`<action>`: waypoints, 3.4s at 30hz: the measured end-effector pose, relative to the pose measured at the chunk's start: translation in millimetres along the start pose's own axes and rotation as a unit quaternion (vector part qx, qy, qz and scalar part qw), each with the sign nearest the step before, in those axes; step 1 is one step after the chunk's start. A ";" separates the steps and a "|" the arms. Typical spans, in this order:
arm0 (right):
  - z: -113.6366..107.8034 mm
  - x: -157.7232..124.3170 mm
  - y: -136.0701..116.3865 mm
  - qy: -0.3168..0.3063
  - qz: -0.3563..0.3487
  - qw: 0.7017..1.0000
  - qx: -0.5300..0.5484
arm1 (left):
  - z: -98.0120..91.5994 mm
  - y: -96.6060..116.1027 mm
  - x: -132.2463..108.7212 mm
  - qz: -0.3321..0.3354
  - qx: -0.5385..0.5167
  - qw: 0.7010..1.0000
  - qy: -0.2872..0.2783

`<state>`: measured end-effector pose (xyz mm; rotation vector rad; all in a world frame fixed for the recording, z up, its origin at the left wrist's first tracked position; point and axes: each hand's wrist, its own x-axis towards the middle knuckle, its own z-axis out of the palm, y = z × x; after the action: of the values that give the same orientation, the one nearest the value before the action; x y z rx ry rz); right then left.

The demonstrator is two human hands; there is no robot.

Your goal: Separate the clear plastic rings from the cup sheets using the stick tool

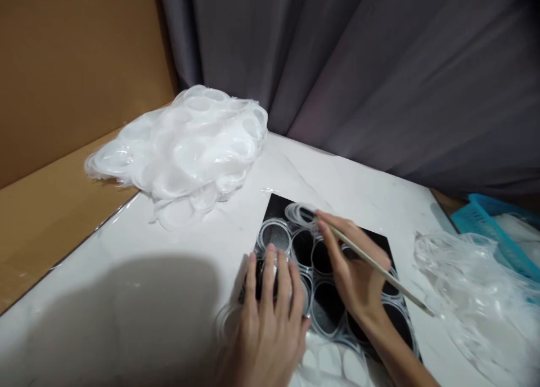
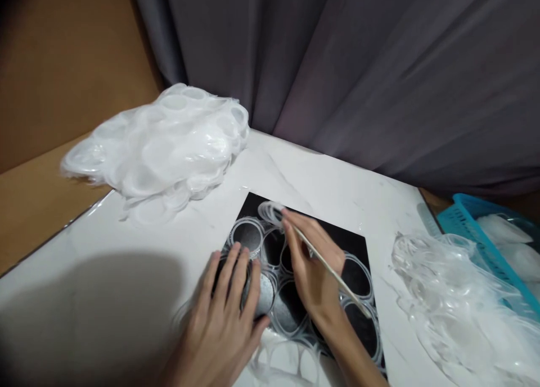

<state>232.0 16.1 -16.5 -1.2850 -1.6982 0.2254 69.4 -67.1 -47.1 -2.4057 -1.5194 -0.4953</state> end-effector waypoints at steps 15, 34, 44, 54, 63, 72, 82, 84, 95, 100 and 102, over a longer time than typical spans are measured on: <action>5.4 2.8 -0.6 -0.311 0.098 0.928 0.179 | 7.9 3.9 -8.9 -0.066 -0.042 0.994 -0.075; 6.0 1.1 3.8 -0.321 0.069 0.926 0.184 | 2.4 3.2 -5.7 -0.066 -0.047 0.991 -0.101; 8.5 -18.7 -3.1 -0.305 -0.222 0.917 -0.129 | 13.7 -1.0 -10.0 -0.029 -0.015 0.998 -0.060; -13.8 116.6 13.2 -0.026 -0.041 0.996 -0.071 | 1.5 -5.1 3.0 -0.022 0.006 0.998 -0.064; -56.9 47.1 -32.1 -0.221 0.194 0.947 0.130 | -36.4 -85.6 70.9 0.024 -0.253 0.963 -0.090; -71.8 -13.2 -34.0 -0.223 0.298 0.882 0.289 | -35.7 -75.7 81.1 0.002 -0.655 0.698 -0.288; -81.2 -46.4 -29.4 -0.129 0.411 0.823 0.370 | -17.8 -51.4 71.5 -0.104 -0.807 0.502 -0.292; -80.3 -50.1 -30.0 -0.122 0.411 0.817 0.385 | -17.2 -47.1 69.9 -0.132 -0.830 0.463 -0.281; -60.1 -70.3 -18.0 0.009 0.416 0.774 0.478 | -19.5 -32.7 58.3 -0.203 -0.898 0.308 -0.240; -52.0 -74.3 -13.8 0.007 0.388 0.760 0.522 | -20.2 -35.9 66.9 -0.142 -0.869 0.392 -0.267; -52.3 -74.4 -13.3 0.000 0.381 0.758 0.529 | -21.1 -34.2 68.3 -0.113 -0.854 0.426 -0.278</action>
<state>262.3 -70.4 -23.1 -0.9501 -0.6430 1.4351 62.4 -4.8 1.4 -3.9143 -1.7925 -2.6393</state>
